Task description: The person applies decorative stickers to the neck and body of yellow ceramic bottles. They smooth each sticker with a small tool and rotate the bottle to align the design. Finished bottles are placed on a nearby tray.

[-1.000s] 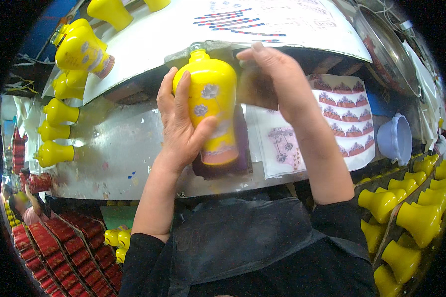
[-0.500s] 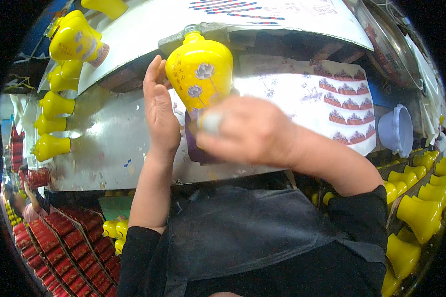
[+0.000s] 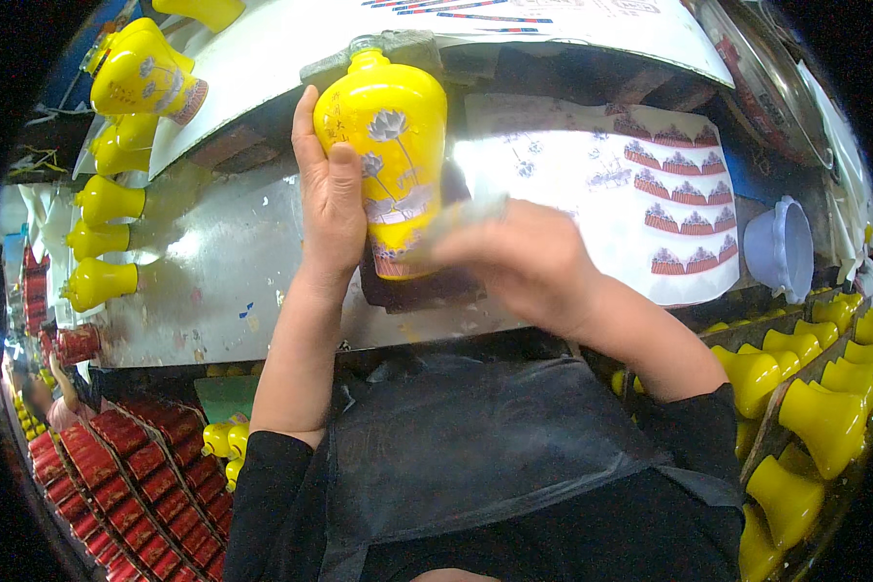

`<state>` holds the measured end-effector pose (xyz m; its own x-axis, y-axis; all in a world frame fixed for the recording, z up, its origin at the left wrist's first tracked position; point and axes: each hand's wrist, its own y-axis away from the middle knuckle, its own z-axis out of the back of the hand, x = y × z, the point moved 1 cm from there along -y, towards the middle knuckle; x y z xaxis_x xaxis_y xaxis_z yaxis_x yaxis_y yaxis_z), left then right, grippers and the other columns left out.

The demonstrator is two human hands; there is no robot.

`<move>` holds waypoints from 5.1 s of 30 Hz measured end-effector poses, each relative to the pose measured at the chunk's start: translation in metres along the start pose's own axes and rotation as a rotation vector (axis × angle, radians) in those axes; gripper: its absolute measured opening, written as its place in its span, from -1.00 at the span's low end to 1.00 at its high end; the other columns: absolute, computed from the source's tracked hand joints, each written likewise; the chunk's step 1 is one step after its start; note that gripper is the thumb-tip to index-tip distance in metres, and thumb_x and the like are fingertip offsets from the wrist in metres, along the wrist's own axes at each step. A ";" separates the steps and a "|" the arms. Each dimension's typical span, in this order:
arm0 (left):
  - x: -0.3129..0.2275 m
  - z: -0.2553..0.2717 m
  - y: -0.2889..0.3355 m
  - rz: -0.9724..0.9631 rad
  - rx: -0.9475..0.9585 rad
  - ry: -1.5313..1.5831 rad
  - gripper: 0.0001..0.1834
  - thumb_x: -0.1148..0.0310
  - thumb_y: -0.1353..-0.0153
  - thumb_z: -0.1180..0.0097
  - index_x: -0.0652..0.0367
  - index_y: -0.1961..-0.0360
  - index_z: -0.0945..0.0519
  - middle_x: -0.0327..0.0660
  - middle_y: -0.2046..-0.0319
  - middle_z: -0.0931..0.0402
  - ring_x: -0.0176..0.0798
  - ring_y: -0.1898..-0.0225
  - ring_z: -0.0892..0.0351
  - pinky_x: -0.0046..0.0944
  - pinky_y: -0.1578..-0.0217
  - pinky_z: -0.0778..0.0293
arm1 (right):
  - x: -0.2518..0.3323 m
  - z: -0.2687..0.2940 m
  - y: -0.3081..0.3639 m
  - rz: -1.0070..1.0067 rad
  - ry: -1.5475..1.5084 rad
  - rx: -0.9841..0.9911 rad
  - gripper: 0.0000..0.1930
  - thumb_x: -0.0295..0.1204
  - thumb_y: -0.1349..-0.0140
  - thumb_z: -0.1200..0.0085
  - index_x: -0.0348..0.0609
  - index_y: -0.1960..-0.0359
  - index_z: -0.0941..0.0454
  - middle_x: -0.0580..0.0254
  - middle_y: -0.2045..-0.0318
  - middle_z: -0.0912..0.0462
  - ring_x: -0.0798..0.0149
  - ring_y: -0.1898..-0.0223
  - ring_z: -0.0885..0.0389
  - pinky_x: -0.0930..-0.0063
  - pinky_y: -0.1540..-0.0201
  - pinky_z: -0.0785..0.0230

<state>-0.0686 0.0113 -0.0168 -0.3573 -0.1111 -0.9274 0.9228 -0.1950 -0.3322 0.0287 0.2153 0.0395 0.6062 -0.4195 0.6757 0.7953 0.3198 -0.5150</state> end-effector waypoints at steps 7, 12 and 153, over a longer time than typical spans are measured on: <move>-0.007 0.015 0.041 0.129 0.030 -0.001 -0.23 0.12 -0.46 0.00 0.16 -0.55 -0.03 0.07 -0.25 -0.31 -0.07 -0.31 -0.33 0.01 -0.34 -0.28 | -0.029 -0.004 -0.008 -0.632 -0.199 -0.059 -0.45 -0.08 -0.49 -0.08 -0.19 -0.34 -0.47 0.11 -0.03 -0.65 0.39 0.10 -0.61 0.51 0.01 -0.49; 0.000 0.011 0.046 0.164 0.049 0.177 -0.25 0.30 -0.43 -0.08 0.12 -0.54 -0.05 0.03 -0.23 -0.37 -0.09 -0.26 -0.41 -0.05 -0.33 -0.32 | -0.037 -0.030 -0.018 -0.730 -0.490 0.005 -0.25 -0.11 -0.39 -0.22 -0.37 -0.44 -0.29 -0.15 -0.25 -0.55 0.14 -0.19 -0.60 0.31 -0.21 -0.49; -0.029 -0.008 -0.040 0.157 -0.129 0.104 -0.57 0.10 -0.42 -0.14 0.21 -0.12 -0.56 -0.04 -0.11 -0.40 -0.11 -0.13 -0.46 -0.12 -0.22 -0.41 | -0.001 0.001 -0.043 0.493 0.408 -0.023 -0.67 -0.48 -0.15 -0.32 -0.04 0.01 -0.76 0.15 0.21 -0.76 0.20 0.28 -0.76 0.35 0.24 -0.64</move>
<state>-0.0943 0.0296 0.0216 -0.1973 -0.0277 -0.9799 0.9791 -0.0565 -0.1956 -0.0061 0.2025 0.0619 0.8484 -0.5191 0.1040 0.4204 0.5411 -0.7283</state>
